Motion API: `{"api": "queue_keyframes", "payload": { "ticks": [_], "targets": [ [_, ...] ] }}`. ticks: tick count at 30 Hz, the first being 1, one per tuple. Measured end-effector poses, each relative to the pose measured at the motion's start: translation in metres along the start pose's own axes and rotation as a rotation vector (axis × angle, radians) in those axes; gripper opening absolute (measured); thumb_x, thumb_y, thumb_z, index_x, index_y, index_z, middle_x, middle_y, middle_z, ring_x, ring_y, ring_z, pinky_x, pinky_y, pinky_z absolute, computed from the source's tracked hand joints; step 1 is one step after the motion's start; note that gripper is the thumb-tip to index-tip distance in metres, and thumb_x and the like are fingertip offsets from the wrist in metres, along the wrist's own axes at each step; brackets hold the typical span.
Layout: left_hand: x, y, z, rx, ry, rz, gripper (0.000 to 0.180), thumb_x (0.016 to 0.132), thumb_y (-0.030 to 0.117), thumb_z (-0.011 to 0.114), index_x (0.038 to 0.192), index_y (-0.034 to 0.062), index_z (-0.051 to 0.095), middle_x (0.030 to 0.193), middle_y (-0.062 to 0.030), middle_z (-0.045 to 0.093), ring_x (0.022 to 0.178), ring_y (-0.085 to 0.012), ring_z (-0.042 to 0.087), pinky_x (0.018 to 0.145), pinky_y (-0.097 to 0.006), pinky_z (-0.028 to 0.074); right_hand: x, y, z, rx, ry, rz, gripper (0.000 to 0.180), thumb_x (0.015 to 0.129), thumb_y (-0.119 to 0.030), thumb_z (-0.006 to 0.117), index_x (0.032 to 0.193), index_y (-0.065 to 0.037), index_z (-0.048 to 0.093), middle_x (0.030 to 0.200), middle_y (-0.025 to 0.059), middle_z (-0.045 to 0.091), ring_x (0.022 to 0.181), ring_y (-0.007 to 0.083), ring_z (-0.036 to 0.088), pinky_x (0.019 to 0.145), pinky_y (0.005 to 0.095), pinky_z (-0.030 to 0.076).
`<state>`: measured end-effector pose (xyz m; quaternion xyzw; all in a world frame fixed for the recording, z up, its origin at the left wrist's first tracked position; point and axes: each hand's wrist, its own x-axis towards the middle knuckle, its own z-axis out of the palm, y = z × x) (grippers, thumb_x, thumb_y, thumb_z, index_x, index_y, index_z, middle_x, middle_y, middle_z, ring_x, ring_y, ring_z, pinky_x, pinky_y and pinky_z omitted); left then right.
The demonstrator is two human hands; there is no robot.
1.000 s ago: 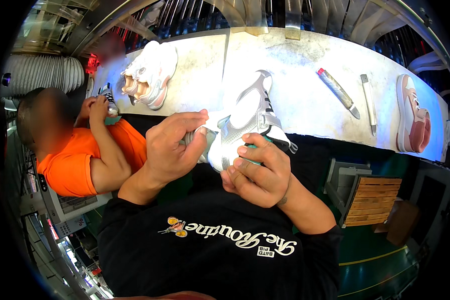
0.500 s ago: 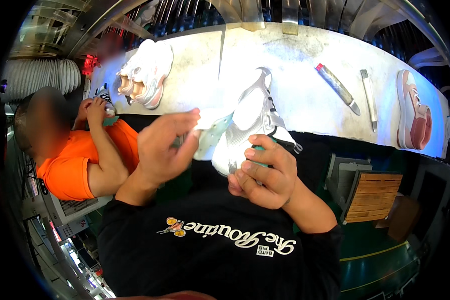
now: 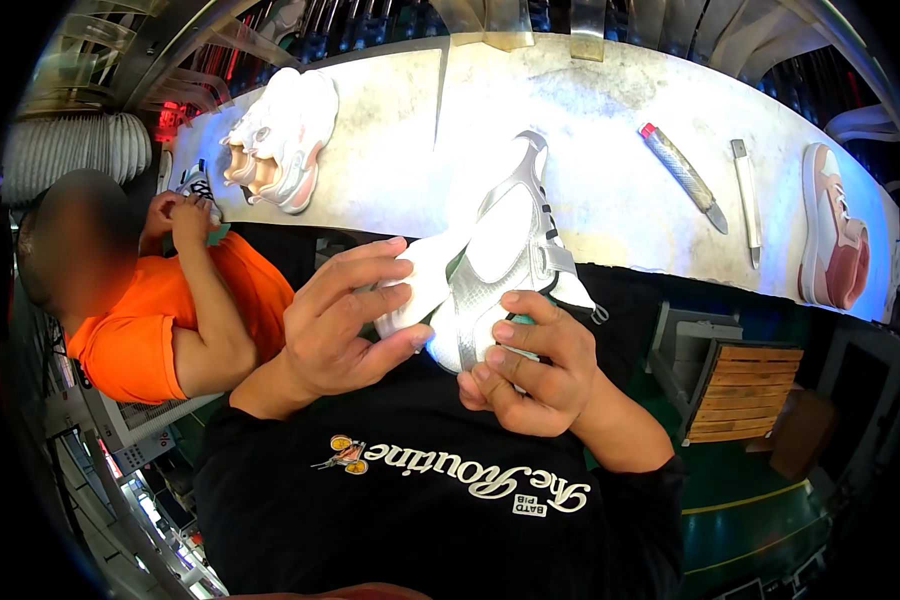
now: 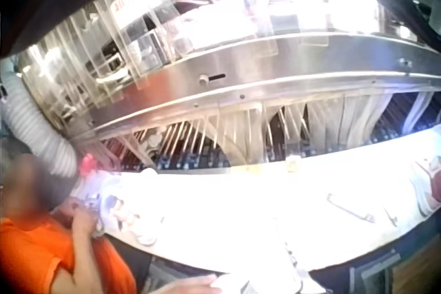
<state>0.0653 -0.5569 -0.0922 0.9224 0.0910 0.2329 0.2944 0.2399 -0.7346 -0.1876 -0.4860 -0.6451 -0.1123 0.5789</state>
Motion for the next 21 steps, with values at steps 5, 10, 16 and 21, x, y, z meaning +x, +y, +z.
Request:
{"api": "queue_keyframes", "payload": {
  "ticks": [5, 10, 16, 21],
  "targets": [
    [-0.014, -0.013, 0.006, -0.137, 0.02, 0.047, 0.052, 0.084, 0.027, 0.097, 0.118, -0.004, 0.072, 0.131, -0.0251, 0.071, 0.127, -0.0463, 0.071, 0.103, -0.051, 0.062, 0.003, 0.003, 0.001, 0.019, 0.062, -0.008, 0.021, 0.085, -0.015, 0.088, 0.088, -0.011, 0.068, 0.107, 0.0043, 0.061, 0.099, 0.0269, 0.069, 0.087, 0.0521, 0.07],
    [-0.013, -0.037, 0.033, -0.358, 0.095, 0.158, 0.078, 0.099, 0.053, 0.081, 0.146, -0.0055, 0.058, 0.157, -0.0318, 0.053, 0.152, -0.0527, 0.049, 0.121, -0.058, 0.047, 0.031, 0.005, -0.012, 0.025, 0.04, 0.169, 0.022, 0.082, -0.011, 0.088, 0.095, -0.01, 0.07, 0.113, 0.0068, 0.063, 0.1, 0.0297, 0.068, 0.092, 0.0538, 0.067],
    [0.068, -0.056, 0.054, -0.798, 0.42, -0.051, 0.054, 0.119, 0.038, 0.05, 0.146, -0.0074, 0.058, 0.145, -0.0184, 0.066, 0.127, -0.0215, 0.063, 0.114, -0.037, 0.047, 0.111, 0.04, -0.015, -0.188, 0.133, 0.284, 0.011, 0.089, 0.0, 0.075, 0.099, 0.0, 0.072, 0.095, 0.0144, 0.07, 0.087, 0.0303, 0.065, 0.081, 0.0403, 0.056],
    [0.111, -0.047, 0.061, -0.893, 0.415, -0.102, 0.068, 0.117, 0.049, 0.051, 0.155, -0.0076, 0.051, 0.145, -0.0167, 0.065, 0.134, -0.0236, 0.062, 0.115, -0.038, 0.047, 0.14, 0.068, -0.011, -0.216, 0.232, 0.461, 0.011, 0.101, -0.008, 0.069, 0.099, 0.002, 0.073, 0.098, 0.0142, 0.07, 0.087, 0.0249, 0.066, 0.08, 0.0355, 0.054]
  ]
}}
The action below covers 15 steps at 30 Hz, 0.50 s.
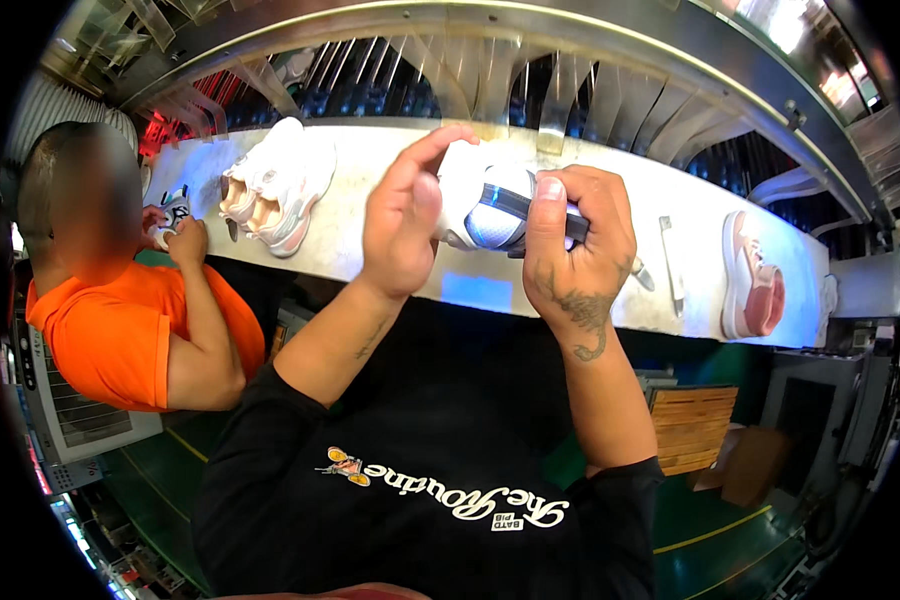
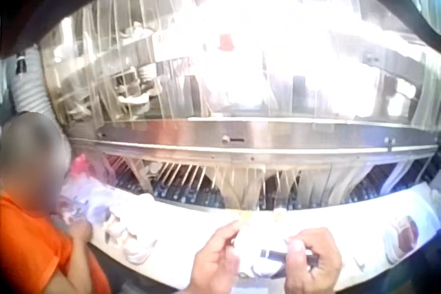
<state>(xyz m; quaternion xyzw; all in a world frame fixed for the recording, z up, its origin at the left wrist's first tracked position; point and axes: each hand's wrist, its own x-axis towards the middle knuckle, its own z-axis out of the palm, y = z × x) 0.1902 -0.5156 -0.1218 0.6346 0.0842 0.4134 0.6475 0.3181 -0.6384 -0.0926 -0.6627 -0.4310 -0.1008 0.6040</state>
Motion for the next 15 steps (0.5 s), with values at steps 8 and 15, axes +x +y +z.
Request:
{"api": "queue_keyframes", "payload": {
  "ticks": [8, 15],
  "targets": [
    [0.013, -0.022, -0.009, -0.346, 0.181, -0.1, 0.056, 0.116, 0.049, 0.053, 0.136, -0.0022, 0.061, 0.129, -0.016, 0.07, 0.115, -0.0225, 0.07, 0.102, -0.038, 0.057, 0.004, -0.005, 0.003, -0.104, -0.086, -0.069, 0.014, 0.101, -0.01, 0.069, 0.093, 0.0, 0.07, 0.086, 0.0128, 0.063, 0.078, 0.0254, 0.06, 0.071, 0.0377, 0.049],
    [0.0, -0.021, -0.023, -0.454, 0.356, -0.03, 0.038, 0.109, 0.03, 0.072, 0.127, -0.0017, 0.063, 0.12, -0.0129, 0.072, 0.107, -0.0176, 0.07, 0.097, -0.034, 0.058, 0.009, -0.022, 0.04, -0.156, -0.154, -0.177, 0.013, 0.096, -0.011, 0.073, 0.089, -0.001, 0.068, 0.08, 0.0149, 0.059, 0.072, 0.0302, 0.057, 0.063, 0.044, 0.049]
  ]
}}
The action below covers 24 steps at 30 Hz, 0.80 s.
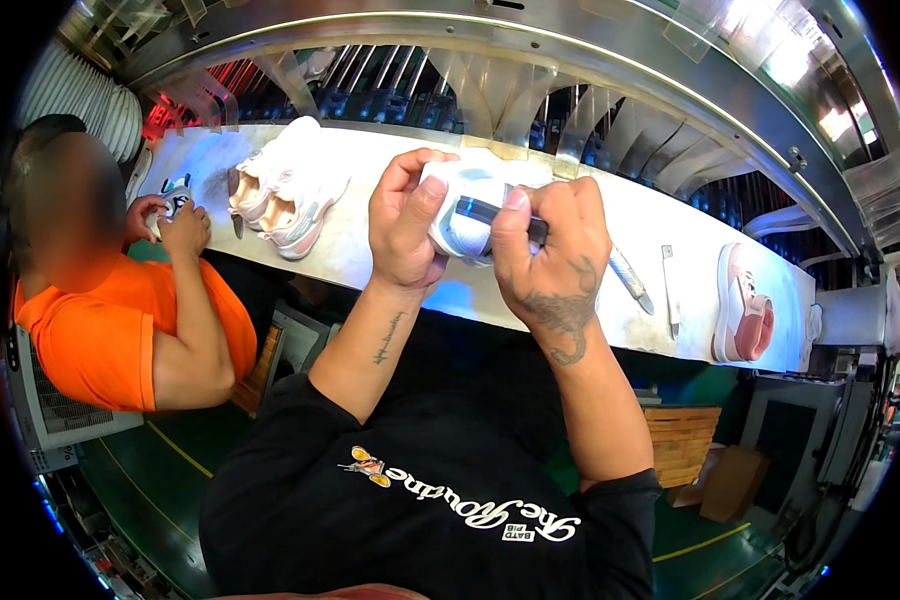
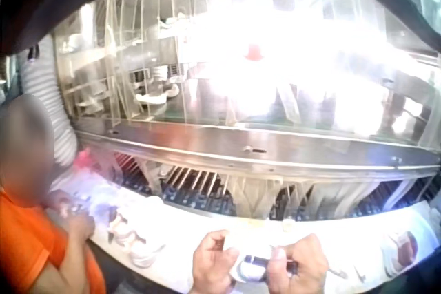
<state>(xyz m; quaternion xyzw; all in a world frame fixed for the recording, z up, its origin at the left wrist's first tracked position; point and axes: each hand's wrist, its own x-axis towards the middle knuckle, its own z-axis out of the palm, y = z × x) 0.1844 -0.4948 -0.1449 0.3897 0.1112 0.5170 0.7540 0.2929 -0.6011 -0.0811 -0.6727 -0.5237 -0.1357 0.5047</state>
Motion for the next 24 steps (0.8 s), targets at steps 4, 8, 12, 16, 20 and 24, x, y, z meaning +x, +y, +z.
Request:
{"api": "queue_keyframes", "payload": {
  "ticks": [4, 8, 12, 16, 20, 24],
  "targets": [
    [-0.005, 0.006, -0.011, -0.092, 0.067, -0.062, 0.033, 0.106, 0.021, 0.07, 0.127, -0.0025, 0.063, 0.123, -0.015, 0.073, 0.109, -0.0188, 0.07, 0.098, -0.035, 0.058, 0.002, -0.011, 0.011, -0.039, -0.051, 0.002, 0.015, 0.094, -0.013, 0.075, 0.086, -0.003, 0.067, 0.08, 0.0145, 0.056, 0.071, 0.0317, 0.057, 0.062, 0.0446, 0.048],
    [-0.011, 0.008, -0.019, -0.1, 0.076, -0.048, 0.033, 0.105, 0.019, 0.069, 0.129, -0.0025, 0.063, 0.124, -0.0157, 0.073, 0.109, -0.019, 0.07, 0.098, -0.035, 0.058, -0.001, -0.019, 0.018, -0.067, -0.096, -0.006, 0.018, 0.093, -0.012, 0.076, 0.083, -0.003, 0.064, 0.079, 0.0145, 0.055, 0.07, 0.0323, 0.056, 0.062, 0.0451, 0.048],
    [-0.013, 0.01, -0.019, -0.021, 0.037, -0.034, 0.033, 0.105, 0.019, 0.067, 0.129, -0.0031, 0.063, 0.126, -0.0176, 0.072, 0.112, -0.0207, 0.069, 0.102, -0.037, 0.057, -0.001, -0.02, 0.018, -0.071, -0.099, -0.016, 0.019, 0.091, -0.011, 0.077, 0.082, -0.003, 0.063, 0.078, 0.0145, 0.054, 0.069, 0.0328, 0.056, 0.061, 0.0451, 0.047],
    [-0.012, 0.015, -0.019, 0.021, -0.005, -0.03, 0.033, 0.106, 0.019, 0.066, 0.129, -0.0035, 0.063, 0.127, -0.0172, 0.071, 0.112, -0.0197, 0.069, 0.102, -0.037, 0.056, -0.002, -0.021, 0.019, -0.061, -0.086, -0.033, 0.018, 0.091, -0.01, 0.077, 0.081, -0.003, 0.062, 0.078, 0.0139, 0.053, 0.068, 0.0322, 0.055, 0.061, 0.0446, 0.047],
    [-0.013, 0.017, -0.016, 0.014, -0.025, -0.032, 0.034, 0.106, 0.02, 0.067, 0.131, -0.0036, 0.063, 0.127, -0.015, 0.071, 0.11, -0.0166, 0.068, 0.099, -0.034, 0.055, -0.004, -0.021, 0.018, -0.049, -0.077, -0.02, 0.019, 0.09, -0.009, 0.077, 0.08, -0.003, 0.062, 0.078, 0.0131, 0.053, 0.068, 0.0314, 0.054, 0.06, 0.0439, 0.046],
    [-0.015, 0.013, -0.019, 0.079, -0.065, 0.033, 0.034, 0.107, 0.018, 0.063, 0.134, -0.0032, 0.061, 0.132, -0.016, 0.068, 0.119, -0.0185, 0.064, 0.105, -0.036, 0.053, -0.002, -0.019, 0.02, -0.028, -0.058, -0.011, 0.02, 0.089, -0.009, 0.078, 0.078, -0.003, 0.061, 0.078, 0.0125, 0.053, 0.068, 0.0305, 0.054, 0.059, 0.0436, 0.046]
  ]
}}
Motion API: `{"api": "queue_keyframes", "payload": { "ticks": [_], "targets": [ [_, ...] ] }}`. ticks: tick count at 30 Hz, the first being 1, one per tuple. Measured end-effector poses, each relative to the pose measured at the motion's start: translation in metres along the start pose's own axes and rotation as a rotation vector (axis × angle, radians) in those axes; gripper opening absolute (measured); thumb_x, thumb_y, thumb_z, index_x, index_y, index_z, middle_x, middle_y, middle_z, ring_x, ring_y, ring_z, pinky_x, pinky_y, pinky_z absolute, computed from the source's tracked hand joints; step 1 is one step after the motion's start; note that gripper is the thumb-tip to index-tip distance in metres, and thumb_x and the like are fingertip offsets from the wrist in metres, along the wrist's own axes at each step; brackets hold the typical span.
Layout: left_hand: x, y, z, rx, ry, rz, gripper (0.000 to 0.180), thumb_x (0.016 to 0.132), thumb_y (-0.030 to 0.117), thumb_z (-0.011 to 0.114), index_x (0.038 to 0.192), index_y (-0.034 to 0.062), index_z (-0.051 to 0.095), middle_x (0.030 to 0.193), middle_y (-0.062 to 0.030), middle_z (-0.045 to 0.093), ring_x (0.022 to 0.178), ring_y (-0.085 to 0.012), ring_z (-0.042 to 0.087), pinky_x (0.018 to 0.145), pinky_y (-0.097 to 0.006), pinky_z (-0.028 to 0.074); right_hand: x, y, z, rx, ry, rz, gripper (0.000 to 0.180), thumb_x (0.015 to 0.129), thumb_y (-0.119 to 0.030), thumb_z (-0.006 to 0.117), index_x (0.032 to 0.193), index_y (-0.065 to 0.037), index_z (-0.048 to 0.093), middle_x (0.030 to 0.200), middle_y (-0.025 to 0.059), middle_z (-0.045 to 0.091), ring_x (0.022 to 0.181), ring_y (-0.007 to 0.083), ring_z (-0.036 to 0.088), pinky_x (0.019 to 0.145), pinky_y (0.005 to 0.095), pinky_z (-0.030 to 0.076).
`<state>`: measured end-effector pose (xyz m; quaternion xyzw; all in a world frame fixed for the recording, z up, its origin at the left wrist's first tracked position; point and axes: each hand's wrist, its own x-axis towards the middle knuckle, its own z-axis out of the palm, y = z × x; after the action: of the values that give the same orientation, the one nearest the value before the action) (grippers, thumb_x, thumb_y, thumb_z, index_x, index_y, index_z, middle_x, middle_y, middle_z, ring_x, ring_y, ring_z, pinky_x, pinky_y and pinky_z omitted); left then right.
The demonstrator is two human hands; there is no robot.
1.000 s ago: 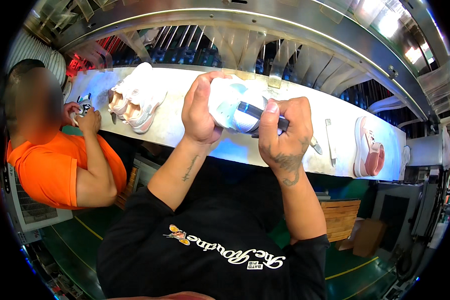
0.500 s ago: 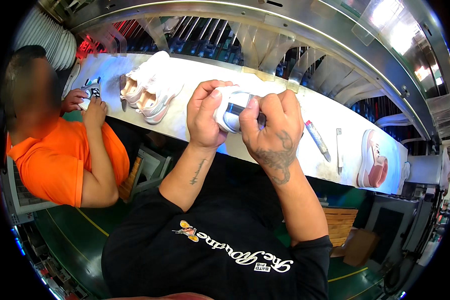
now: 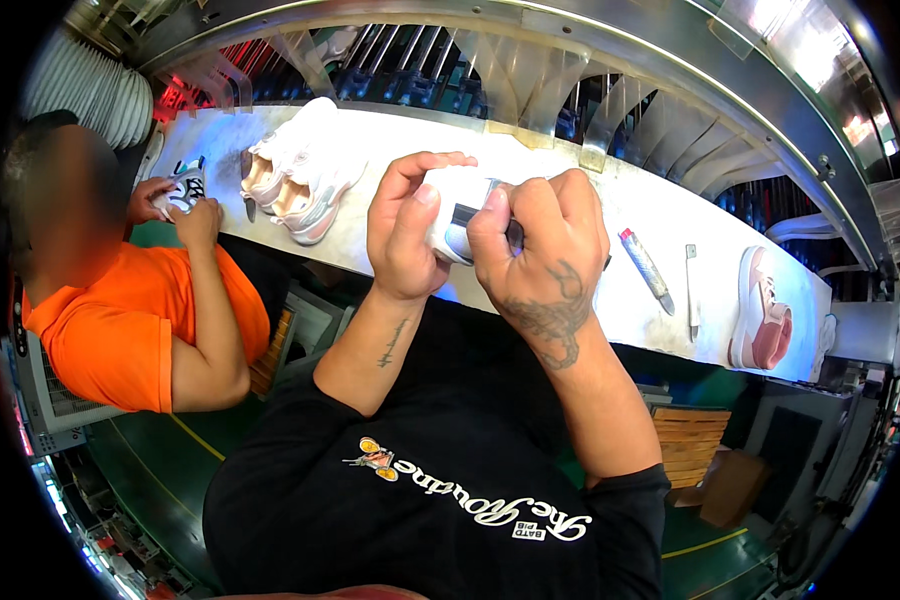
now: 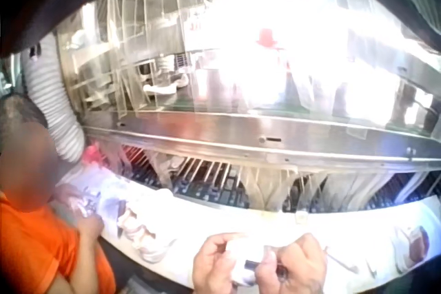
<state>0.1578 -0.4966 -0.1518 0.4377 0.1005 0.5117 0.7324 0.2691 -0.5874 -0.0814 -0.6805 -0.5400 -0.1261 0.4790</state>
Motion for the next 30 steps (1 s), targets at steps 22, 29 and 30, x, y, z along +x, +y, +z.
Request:
{"api": "queue_keyframes", "payload": {
  "ticks": [22, 29, 30],
  "targets": [
    [0.03, 0.068, -0.027, 1.132, -0.717, 0.414, 0.055, 0.113, 0.019, 0.052, 0.163, -0.0032, 0.048, 0.161, -0.0244, 0.056, 0.152, -0.0484, 0.046, 0.128, -0.054, 0.034, 0.035, 0.03, 0.005, 0.185, -0.083, -0.093, 0.015, 0.088, -0.013, 0.075, 0.082, -0.005, 0.064, 0.078, 0.0119, 0.058, 0.07, 0.0329, 0.062, 0.065, 0.0438, 0.053],
    [0.024, 0.03, -0.009, 1.235, -0.506, 0.58, 0.059, 0.111, 0.022, 0.048, 0.161, -0.0087, 0.044, 0.158, -0.0278, 0.056, 0.15, -0.0501, 0.047, 0.129, -0.056, 0.031, 0.032, 0.047, 0.002, 0.196, -0.083, -0.029, 0.019, 0.091, -0.02, 0.077, 0.085, -0.005, 0.067, 0.079, 0.0128, 0.062, 0.073, 0.0331, 0.065, 0.068, 0.0436, 0.054],
    [0.027, 0.032, -0.005, 1.259, -0.523, 0.607, 0.06, 0.109, 0.024, 0.053, 0.159, -0.0076, 0.046, 0.156, -0.0268, 0.057, 0.15, -0.05, 0.047, 0.128, -0.061, 0.03, 0.035, 0.053, 0.001, 0.191, -0.09, -0.037, 0.022, 0.092, -0.023, 0.078, 0.085, -0.005, 0.068, 0.08, 0.0131, 0.064, 0.075, 0.0333, 0.066, 0.07, 0.0435, 0.055]
  ]
}}
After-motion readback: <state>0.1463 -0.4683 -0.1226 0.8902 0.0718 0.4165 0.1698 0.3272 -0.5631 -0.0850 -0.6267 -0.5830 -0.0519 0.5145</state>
